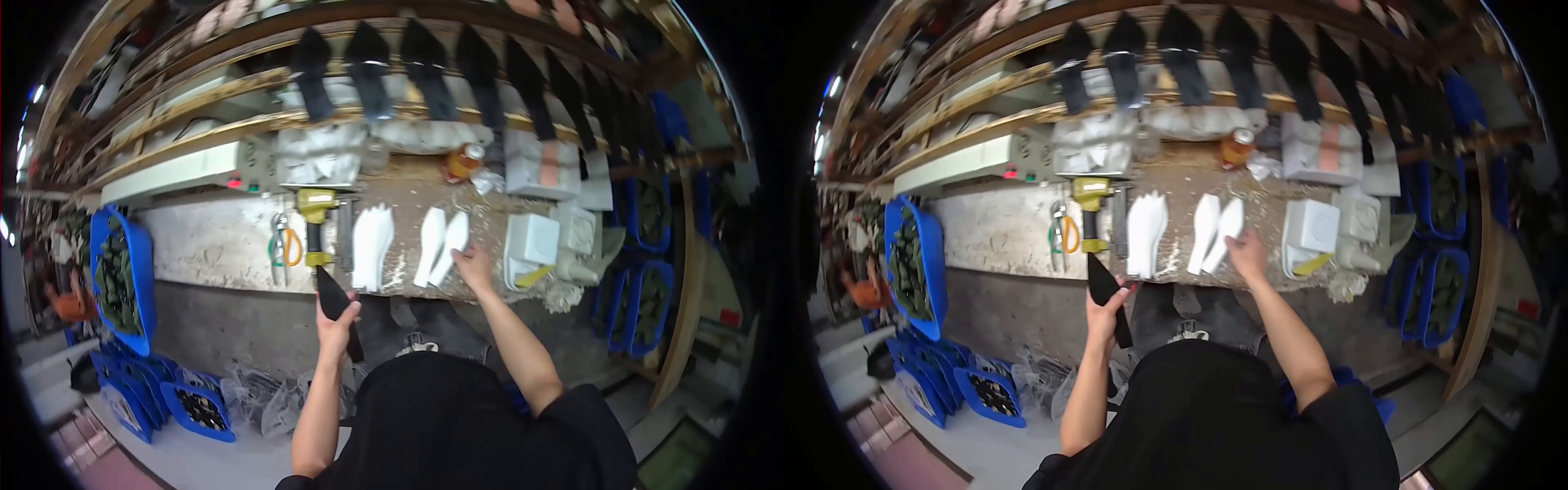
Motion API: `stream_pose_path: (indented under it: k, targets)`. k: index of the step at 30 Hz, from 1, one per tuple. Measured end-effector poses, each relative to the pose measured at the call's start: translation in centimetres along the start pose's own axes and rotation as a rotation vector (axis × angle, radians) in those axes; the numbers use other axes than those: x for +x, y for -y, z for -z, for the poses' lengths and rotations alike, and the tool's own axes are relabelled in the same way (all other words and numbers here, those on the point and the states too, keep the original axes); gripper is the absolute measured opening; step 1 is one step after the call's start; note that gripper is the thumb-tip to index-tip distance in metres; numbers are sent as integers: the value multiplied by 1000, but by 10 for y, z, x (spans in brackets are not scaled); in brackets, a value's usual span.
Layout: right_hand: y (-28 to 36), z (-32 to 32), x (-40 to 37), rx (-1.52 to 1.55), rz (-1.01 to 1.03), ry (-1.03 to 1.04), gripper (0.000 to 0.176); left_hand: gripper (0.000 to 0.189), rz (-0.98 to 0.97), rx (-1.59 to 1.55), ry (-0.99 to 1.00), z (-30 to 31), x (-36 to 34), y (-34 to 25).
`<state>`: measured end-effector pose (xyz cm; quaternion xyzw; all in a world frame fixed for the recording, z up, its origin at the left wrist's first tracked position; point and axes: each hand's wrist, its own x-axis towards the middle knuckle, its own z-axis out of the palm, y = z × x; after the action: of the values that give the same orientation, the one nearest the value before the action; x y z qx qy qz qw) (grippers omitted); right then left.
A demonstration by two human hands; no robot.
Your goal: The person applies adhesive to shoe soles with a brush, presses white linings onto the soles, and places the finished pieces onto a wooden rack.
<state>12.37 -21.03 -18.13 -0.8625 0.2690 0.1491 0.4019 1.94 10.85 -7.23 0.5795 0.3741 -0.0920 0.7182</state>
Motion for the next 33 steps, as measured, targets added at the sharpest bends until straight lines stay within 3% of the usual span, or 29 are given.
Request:
stream_pose_path:
  k: [1,4,7,9,11,14,16,18,20,23,24,26,33]
  targets:
    - [-5,-7,3,-47,54,-127,46,42,-2,-30,-32,4,2,-5]
    - [48,13,-14,-162,156,-152,44,43,-29,-128,-54,17,10,-13]
    - [112,19,-31,-36,272,-11,35,43,-15,-216,-35,32,16,-17]
    - [166,0,-32,-34,331,57,32,43,-41,-279,-41,40,24,-31]
    - [215,-27,-28,104,527,238,27,44,-61,-341,-36,52,33,-40]
    - [291,-77,-4,135,616,292,26,43,-62,-434,-47,77,42,-39]
    - [331,-112,28,141,619,327,28,43,-74,-506,-52,94,50,-38]
    - [379,-134,50,374,189,481,30,45,-42,-494,-74,111,49,-40]
    - [396,-172,88,539,141,412,29,47,-21,-510,-109,128,47,-34]
    - [399,-217,157,759,424,115,23,48,17,-511,-165,153,48,-29]
    - [395,-224,177,759,416,103,23,49,31,-497,-184,161,47,-29]
    - [386,-232,205,735,526,-18,51,50,58,-469,-226,174,46,-30]
    - [407,-217,194,720,492,-121,43,47,53,-404,-221,192,58,-49]
